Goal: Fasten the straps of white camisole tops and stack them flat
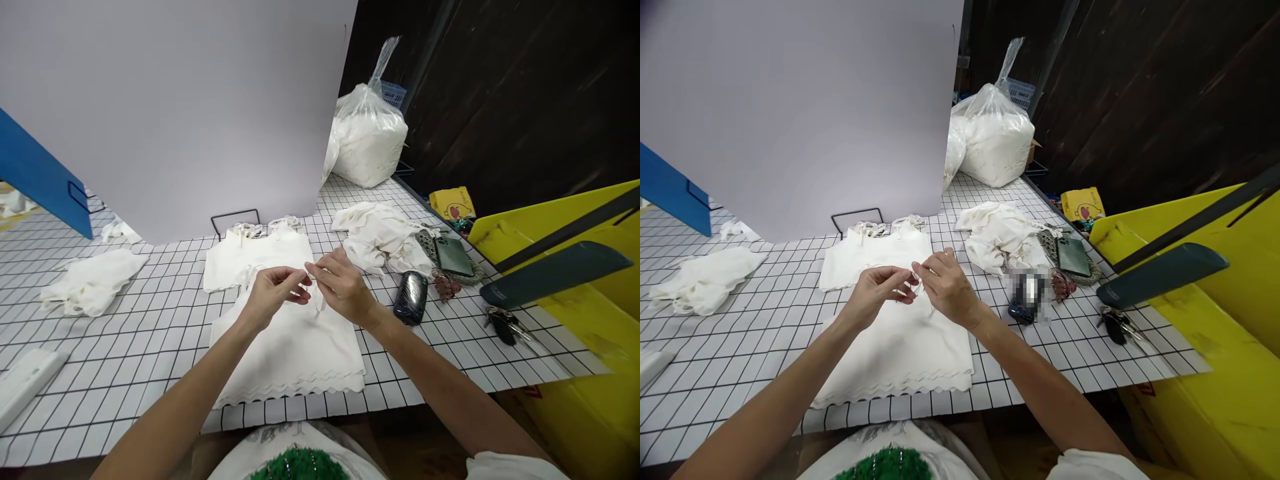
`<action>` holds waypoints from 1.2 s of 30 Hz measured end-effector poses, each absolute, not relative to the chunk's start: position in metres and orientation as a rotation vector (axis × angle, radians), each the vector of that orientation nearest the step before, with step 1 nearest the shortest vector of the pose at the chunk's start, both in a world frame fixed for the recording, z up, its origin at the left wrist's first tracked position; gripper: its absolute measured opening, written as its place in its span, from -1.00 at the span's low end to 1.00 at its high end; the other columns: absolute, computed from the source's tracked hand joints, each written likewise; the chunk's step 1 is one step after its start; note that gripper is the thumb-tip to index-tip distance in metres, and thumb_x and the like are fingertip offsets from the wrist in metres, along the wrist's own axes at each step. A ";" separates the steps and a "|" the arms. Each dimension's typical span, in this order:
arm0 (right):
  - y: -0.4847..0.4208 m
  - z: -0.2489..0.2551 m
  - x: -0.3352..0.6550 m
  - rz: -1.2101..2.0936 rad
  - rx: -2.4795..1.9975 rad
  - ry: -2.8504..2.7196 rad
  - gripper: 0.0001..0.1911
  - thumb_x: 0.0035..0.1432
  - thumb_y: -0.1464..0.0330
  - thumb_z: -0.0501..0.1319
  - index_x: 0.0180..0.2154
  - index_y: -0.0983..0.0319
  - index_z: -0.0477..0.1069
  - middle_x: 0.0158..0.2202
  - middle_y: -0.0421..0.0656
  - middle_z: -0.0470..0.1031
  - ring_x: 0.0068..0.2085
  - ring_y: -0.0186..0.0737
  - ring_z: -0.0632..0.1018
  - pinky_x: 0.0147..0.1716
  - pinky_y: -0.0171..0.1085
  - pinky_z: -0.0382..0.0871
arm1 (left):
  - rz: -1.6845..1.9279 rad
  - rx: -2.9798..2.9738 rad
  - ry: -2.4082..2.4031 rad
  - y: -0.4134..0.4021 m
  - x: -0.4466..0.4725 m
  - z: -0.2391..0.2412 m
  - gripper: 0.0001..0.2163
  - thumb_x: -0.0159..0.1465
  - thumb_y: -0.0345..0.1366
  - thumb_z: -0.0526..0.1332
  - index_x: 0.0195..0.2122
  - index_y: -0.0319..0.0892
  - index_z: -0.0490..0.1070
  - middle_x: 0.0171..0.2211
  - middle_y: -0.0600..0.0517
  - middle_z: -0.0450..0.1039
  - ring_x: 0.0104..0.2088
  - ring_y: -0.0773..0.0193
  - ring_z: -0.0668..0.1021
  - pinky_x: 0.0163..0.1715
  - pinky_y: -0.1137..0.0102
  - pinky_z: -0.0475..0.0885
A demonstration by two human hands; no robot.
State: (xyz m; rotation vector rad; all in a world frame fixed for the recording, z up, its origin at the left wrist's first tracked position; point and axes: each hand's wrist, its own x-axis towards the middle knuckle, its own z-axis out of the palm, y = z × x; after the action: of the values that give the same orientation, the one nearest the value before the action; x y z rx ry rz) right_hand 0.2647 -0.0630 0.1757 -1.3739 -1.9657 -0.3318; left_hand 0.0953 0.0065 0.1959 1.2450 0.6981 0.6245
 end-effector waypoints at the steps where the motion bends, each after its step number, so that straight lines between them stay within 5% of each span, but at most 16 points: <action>1: -0.064 0.176 0.265 -0.336 -1.380 -1.974 -0.68 0.35 0.52 0.03 -0.06 0.23 0.52 -0.30 -0.06 0.50 -0.21 -0.12 0.46 -0.01 0.06 0.32 | 0.613 1.250 0.705 0.006 0.095 0.194 -0.62 0.06 0.02 0.46 -0.41 -0.27 0.61 -0.37 -0.10 0.58 -0.46 0.24 0.59 -0.41 0.30 0.61; 5: -0.067 0.179 0.265 -0.202 -1.354 -1.945 -0.69 0.35 0.49 0.05 -0.07 0.22 0.55 -0.31 -0.05 0.49 -0.20 -0.11 0.46 -0.02 0.07 0.35 | 0.622 1.245 0.720 0.005 0.096 0.189 -0.64 0.04 -0.03 0.47 -0.42 -0.28 0.59 -0.47 -0.06 0.55 -0.48 0.24 0.59 -0.41 0.31 0.60; 11: -0.073 0.187 0.261 0.530 -1.299 -1.642 -0.82 0.28 0.34 0.24 -0.15 0.16 0.60 -0.30 -0.13 0.58 -0.26 -0.21 0.57 -0.23 -0.18 0.49 | 0.701 1.398 0.689 0.005 0.095 0.185 -0.76 0.13 -0.14 0.41 -0.38 -0.26 0.58 -0.48 -0.01 0.55 -0.47 0.26 0.58 -0.39 0.34 0.55; 15: -0.073 0.196 0.278 0.473 -1.403 -1.586 -0.92 0.22 0.37 0.31 -0.32 0.19 0.58 -0.37 -0.17 0.58 -0.30 -0.22 0.57 -0.25 -0.18 0.49 | 0.666 1.631 0.695 0.002 0.090 0.168 -0.82 0.21 -0.18 0.34 -0.30 -0.21 0.56 -0.32 -0.03 0.58 -0.32 0.21 0.59 -0.23 0.27 0.52; 21: -0.069 0.204 0.325 0.412 -1.346 -1.210 -0.94 0.14 0.37 0.39 -0.28 0.19 0.58 -0.33 -0.19 0.59 -0.29 -0.26 0.59 -0.18 -0.17 0.56 | 0.320 2.271 0.921 -0.006 0.082 0.118 -0.74 0.17 -0.29 0.41 -0.14 -0.19 0.48 -0.18 -0.07 0.53 -0.13 0.03 0.51 -0.09 0.11 0.40; 27: -0.082 0.162 0.296 0.602 -1.448 -1.491 -0.94 0.20 0.35 0.32 -0.33 0.20 0.54 -0.35 -0.18 0.59 -0.28 -0.22 0.58 -0.21 -0.17 0.50 | 0.332 2.331 0.914 -0.011 0.083 0.098 -0.87 0.19 -0.32 0.40 -0.32 -0.17 0.46 -0.28 0.02 0.50 -0.19 0.10 0.48 -0.12 0.17 0.31; 36: -0.097 0.111 0.266 0.404 -1.419 -1.742 -0.87 0.27 0.43 0.23 -0.36 0.18 0.47 -0.39 -0.14 0.49 -0.21 -0.13 0.44 -0.17 -0.10 0.38 | 0.679 2.363 0.701 -0.021 0.079 0.074 -0.91 0.30 -0.35 0.30 -0.34 -0.12 0.60 -0.46 0.07 0.44 -0.39 0.27 0.46 -0.29 0.31 0.25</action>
State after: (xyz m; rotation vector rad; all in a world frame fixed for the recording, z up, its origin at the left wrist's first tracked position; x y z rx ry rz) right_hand 0.2662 -0.0967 0.1112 -1.4192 -1.7418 0.4037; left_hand 0.0788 -0.0208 0.0737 2.3633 0.7010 0.6793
